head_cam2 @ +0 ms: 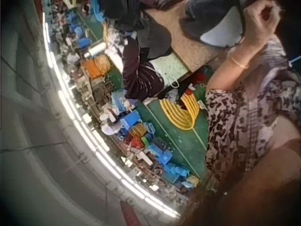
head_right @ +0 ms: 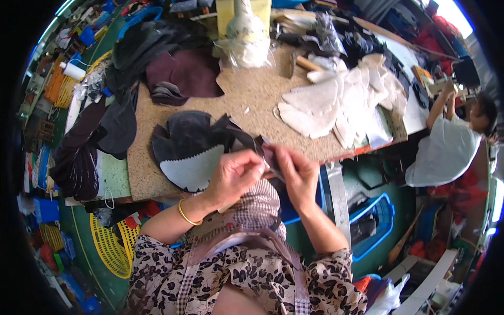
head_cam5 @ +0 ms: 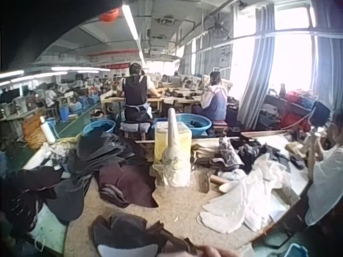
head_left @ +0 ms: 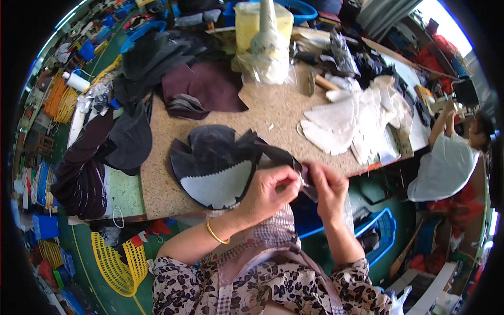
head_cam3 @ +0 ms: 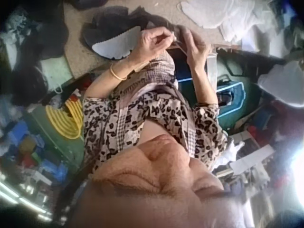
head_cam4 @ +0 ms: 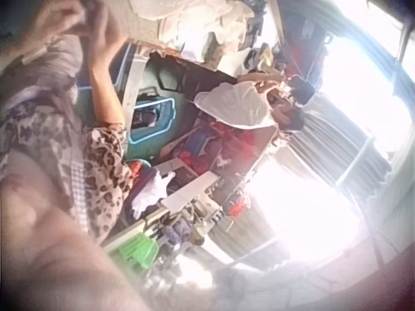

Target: The person assembles shoe components by applying lining pieces onto cutout base patterns and pressing leather layers into place by hand.

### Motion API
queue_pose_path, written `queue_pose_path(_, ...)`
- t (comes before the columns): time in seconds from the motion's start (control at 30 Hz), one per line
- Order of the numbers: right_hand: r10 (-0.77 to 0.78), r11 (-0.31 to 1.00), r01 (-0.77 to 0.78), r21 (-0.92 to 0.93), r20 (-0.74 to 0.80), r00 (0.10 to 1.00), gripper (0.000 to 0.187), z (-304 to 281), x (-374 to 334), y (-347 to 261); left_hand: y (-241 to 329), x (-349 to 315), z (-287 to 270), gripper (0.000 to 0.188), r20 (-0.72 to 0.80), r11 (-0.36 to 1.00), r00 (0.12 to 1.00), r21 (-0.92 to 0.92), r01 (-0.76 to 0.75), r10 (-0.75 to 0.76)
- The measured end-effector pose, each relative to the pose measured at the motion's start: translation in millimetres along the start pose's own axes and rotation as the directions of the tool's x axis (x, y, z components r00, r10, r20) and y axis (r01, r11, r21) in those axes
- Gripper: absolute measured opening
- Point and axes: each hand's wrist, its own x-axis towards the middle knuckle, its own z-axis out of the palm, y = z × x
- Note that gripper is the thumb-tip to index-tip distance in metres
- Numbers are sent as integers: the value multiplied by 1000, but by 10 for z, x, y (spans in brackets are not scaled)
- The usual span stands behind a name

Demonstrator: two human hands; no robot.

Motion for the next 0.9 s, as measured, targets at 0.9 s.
queue_pose_path(0.9, 17, 983, -20, -182, -17, 1000, 22, -170, -46, 156, -47, 46, 128, 7, 103, 967, 986, 206, -151, 132)
